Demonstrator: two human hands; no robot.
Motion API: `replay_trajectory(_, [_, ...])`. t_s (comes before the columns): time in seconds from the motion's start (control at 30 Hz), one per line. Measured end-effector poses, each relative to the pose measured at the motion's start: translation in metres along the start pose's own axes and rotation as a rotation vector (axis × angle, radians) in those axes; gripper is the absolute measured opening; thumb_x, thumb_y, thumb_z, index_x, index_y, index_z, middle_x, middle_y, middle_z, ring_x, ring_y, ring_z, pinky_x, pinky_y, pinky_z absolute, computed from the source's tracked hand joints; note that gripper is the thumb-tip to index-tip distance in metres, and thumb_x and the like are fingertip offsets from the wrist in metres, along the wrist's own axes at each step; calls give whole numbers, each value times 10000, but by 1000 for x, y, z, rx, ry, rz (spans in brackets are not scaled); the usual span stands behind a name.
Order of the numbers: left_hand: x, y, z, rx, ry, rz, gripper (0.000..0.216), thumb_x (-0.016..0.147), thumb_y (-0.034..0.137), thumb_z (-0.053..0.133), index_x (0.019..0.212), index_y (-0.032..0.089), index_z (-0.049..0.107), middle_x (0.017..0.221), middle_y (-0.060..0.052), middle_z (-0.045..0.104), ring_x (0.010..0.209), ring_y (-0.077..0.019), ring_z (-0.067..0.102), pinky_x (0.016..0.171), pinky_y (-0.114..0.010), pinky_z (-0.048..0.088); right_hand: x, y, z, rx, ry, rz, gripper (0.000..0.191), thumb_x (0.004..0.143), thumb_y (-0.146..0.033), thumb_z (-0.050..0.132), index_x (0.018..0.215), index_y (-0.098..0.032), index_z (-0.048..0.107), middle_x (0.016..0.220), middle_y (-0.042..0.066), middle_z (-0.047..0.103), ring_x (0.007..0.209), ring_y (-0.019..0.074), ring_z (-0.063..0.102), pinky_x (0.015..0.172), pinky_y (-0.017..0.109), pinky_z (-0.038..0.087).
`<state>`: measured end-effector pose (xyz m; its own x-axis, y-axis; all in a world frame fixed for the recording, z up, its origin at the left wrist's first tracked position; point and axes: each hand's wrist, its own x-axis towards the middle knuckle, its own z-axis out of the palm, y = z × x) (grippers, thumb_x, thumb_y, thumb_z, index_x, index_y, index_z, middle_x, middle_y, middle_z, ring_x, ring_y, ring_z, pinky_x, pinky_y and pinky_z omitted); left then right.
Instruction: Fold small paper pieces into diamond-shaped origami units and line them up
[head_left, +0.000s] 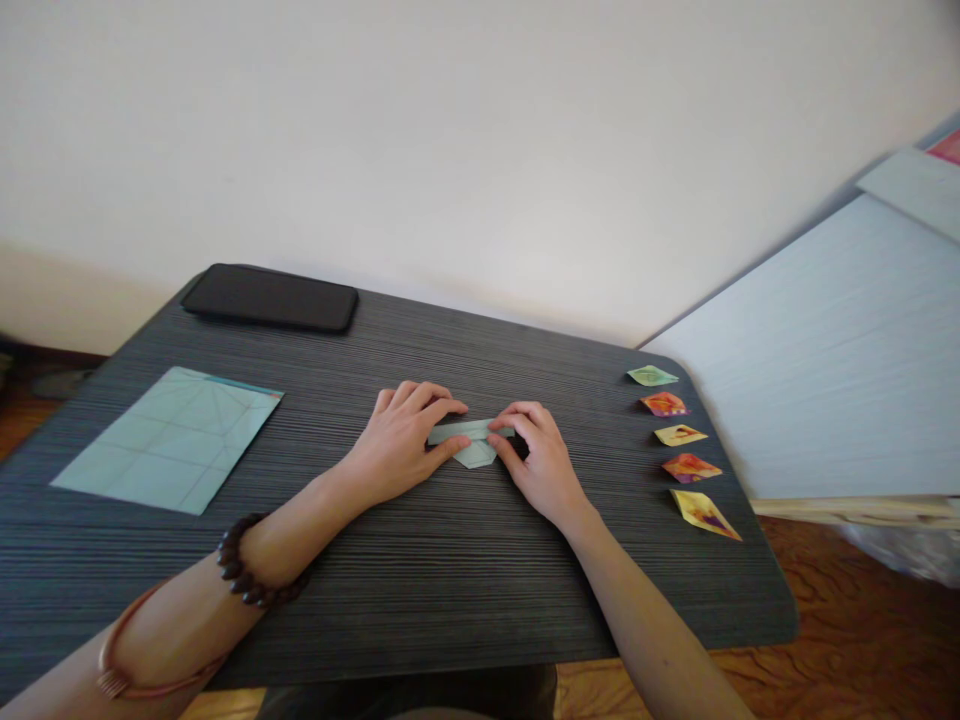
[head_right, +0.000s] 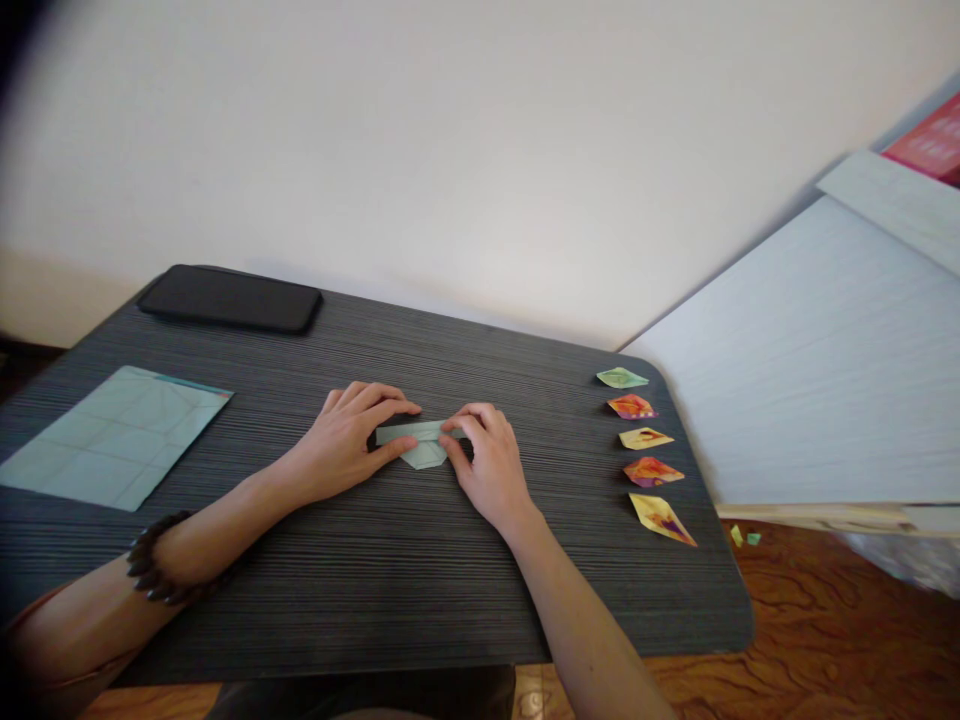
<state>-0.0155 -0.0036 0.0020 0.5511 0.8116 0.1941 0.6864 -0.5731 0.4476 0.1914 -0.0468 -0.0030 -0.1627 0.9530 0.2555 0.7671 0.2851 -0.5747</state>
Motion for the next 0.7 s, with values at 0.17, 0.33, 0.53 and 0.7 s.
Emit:
replay_trajectory(0.17, [1, 0, -2, -105, -5, 25, 315, 867, 428, 519, 1110, 245, 601, 1158, -46, 608, 1096, -244, 481, 923, -425, 355, 3, -1, -7, 102, 27, -17, 51, 842, -250, 590, 892, -236, 590, 1106, 47, 587, 1050, 199, 538, 941, 386, 410])
replay_trajectory(0.33, [3, 0, -6, -324, 68, 51, 181, 896, 304, 510, 993, 226, 642, 990, -20, 666, 948, -169, 564, 865, -327, 431, 5, -6, -10, 115, 164, -83, 66, 871, -222, 550, 925, -249, 574, 997, 26, 646, 972, 176, 575, 899, 362, 416])
replay_trajectory(0.53, [3, -12, -8, -75, 240, 177, 185, 898, 279, 523, 924, 271, 706, 959, -30, 640, 930, -182, 526, 833, -350, 394, 4, -5, -12, -143, 127, -206, 178, 880, -171, 519, 942, -287, 639, 926, 3, 678, 914, 189, 557, 850, 378, 369])
replay_trajectory(0.7, [1, -16, -8, 108, 72, 217, 235, 919, 329, 476, 1005, 285, 691, 966, -41, 630, 940, -206, 501, 792, -361, 366, 5, -2, -11, -247, -15, -176, 201, 871, -144, 521, 911, -275, 668, 966, 10, 669, 928, 195, 535, 833, 375, 347])
